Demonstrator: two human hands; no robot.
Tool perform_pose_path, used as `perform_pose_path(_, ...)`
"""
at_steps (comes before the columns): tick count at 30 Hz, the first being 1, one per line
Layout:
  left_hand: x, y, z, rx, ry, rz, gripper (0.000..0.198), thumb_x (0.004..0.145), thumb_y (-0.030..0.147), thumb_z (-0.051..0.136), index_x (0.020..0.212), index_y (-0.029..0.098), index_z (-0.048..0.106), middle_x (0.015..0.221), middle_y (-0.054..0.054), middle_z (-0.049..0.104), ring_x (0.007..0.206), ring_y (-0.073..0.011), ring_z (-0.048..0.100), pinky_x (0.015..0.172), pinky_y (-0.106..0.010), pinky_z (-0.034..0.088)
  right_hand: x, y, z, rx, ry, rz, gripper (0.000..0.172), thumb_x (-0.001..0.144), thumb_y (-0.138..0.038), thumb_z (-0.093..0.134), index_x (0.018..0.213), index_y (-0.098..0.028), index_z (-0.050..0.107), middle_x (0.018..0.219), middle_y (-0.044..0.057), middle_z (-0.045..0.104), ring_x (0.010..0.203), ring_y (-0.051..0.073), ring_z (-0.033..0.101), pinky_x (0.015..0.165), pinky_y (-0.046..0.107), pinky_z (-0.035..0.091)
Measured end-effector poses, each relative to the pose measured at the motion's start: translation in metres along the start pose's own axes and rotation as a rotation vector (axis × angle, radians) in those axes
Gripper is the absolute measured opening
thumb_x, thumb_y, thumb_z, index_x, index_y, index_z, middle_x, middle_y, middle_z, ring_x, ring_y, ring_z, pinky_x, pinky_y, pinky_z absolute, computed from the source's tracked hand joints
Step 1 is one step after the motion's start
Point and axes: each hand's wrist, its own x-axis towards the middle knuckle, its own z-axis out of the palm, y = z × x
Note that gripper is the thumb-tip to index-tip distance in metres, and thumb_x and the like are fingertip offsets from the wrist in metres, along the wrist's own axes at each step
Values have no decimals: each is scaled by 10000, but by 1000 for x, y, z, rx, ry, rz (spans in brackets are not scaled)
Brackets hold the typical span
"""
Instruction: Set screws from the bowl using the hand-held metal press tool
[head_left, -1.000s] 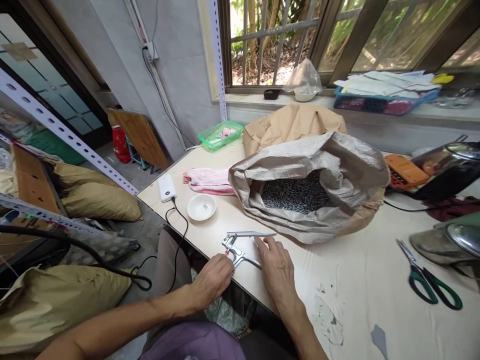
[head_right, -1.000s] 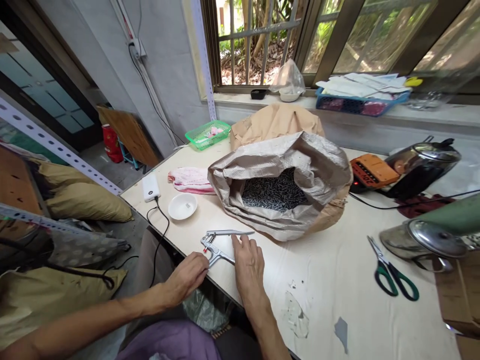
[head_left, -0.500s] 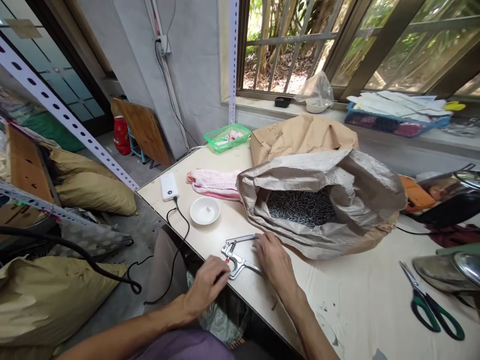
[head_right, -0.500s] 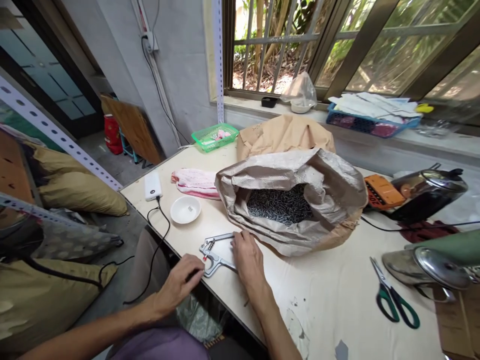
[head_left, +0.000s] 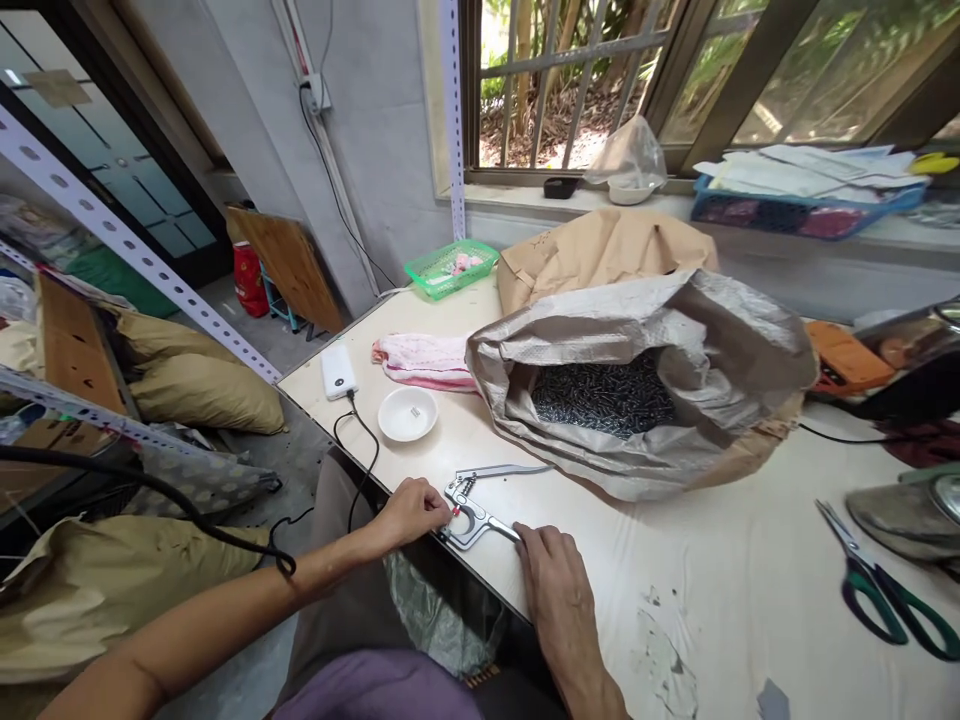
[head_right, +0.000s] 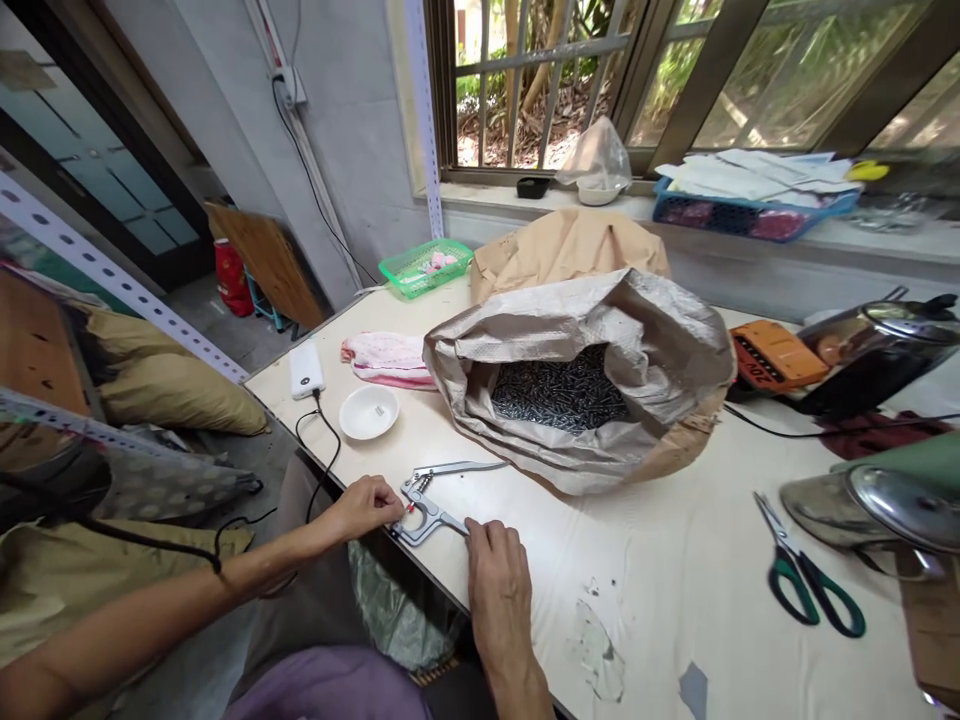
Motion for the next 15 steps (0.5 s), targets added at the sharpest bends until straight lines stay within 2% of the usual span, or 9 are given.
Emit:
perform_pose_path(4,2,0,0,48,7,3,277,680,307,548,671,82,709,541,-1,561,552,-111,465,510,-208,295,1,-3,-2,5,15,-5,204,911,-180,365,950,-213,563,793,44,529,739,167,480,646,295,392)
perform_pose_path(8,2,4,0,150,-6,40,243,677,242,526,684,90,714,577,-6,594,583,-115,491,526,-202,310,2,-3,0,-5,29,2,189,905,-163,377,927,-202,560,772,37,515,741,165,473,645,285,386)
perform_pose_path(15,5,9,-1,177,-15,-64,242,665,256,536,696,106,724,558,-3,568,597,-127,492,525,-214,300,2,-4,-2,-23,-11,21,214,910,-174,362,901,-204,573,759,43,518,735,168,475,647,288,397)
